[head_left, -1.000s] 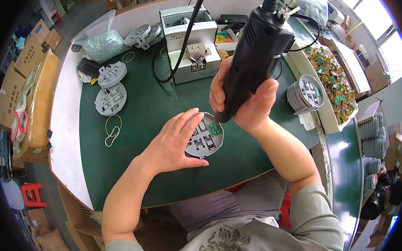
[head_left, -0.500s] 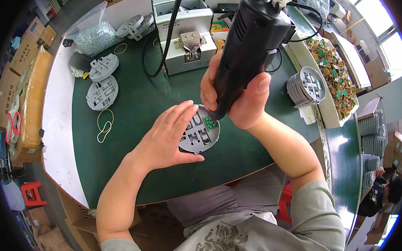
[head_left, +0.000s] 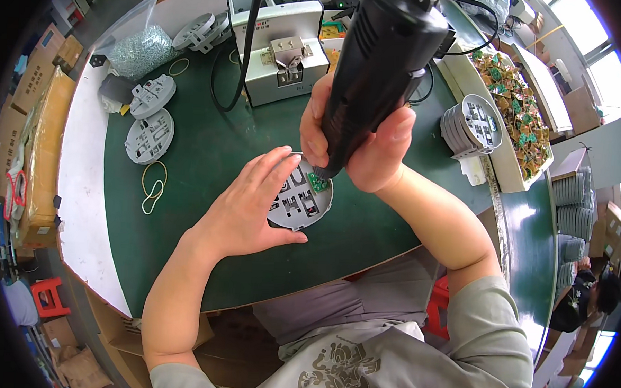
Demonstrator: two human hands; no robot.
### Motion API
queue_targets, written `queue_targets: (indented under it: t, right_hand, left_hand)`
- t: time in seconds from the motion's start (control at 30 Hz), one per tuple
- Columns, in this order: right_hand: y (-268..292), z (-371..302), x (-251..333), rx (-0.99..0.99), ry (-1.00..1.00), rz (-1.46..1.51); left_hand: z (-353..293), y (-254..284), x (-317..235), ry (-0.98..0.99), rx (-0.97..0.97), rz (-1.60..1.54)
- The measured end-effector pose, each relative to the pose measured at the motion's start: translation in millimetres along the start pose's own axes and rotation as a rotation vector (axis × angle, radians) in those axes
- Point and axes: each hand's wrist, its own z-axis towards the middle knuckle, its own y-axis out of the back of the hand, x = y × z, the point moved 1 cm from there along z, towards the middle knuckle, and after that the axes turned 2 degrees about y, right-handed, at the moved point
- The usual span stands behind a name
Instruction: Assembling electronic components by inserting small PCBs into circular housings and securing them with screws using an electric screwdriver.
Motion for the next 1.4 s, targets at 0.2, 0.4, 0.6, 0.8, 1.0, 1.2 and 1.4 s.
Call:
queue_targets:
  t: [0.2,0.4,0.6,0.8,1.0,1.2,1.4]
  right_hand:
    - [-10,3,-7,0.014,-0.014,0.053]
    - [-23,66,83,-0.098,0.029,-0.07]
    - [-18,90,107,-0.182,-0.059,-0.414]
    - [24,10,71,-0.401,-0.097,-0.313]
    - [22,-89,48,-0.3,-0.819,-0.127]
    - [13,-103,56,-0.087,-0.783,-0.293]
    - [129,-122,140,-0.657,-0.466,-0.926]
  left_hand:
    - [-3,3,8,-0.041,0.016,0.028]
    - [2,7,9,0.1,0.097,-0.503]
    - [2,-1,9,0.237,0.285,-1.916]
    - [-3,0,17,0.3,0.221,-1.94]
    - [5,-13,-12,0.187,-0.002,-1.234]
    - [-4,-29,-23,-0.221,-0.104,-0.327]
    - [-1,-29,-15,-0.14,-0.164,-0.272]
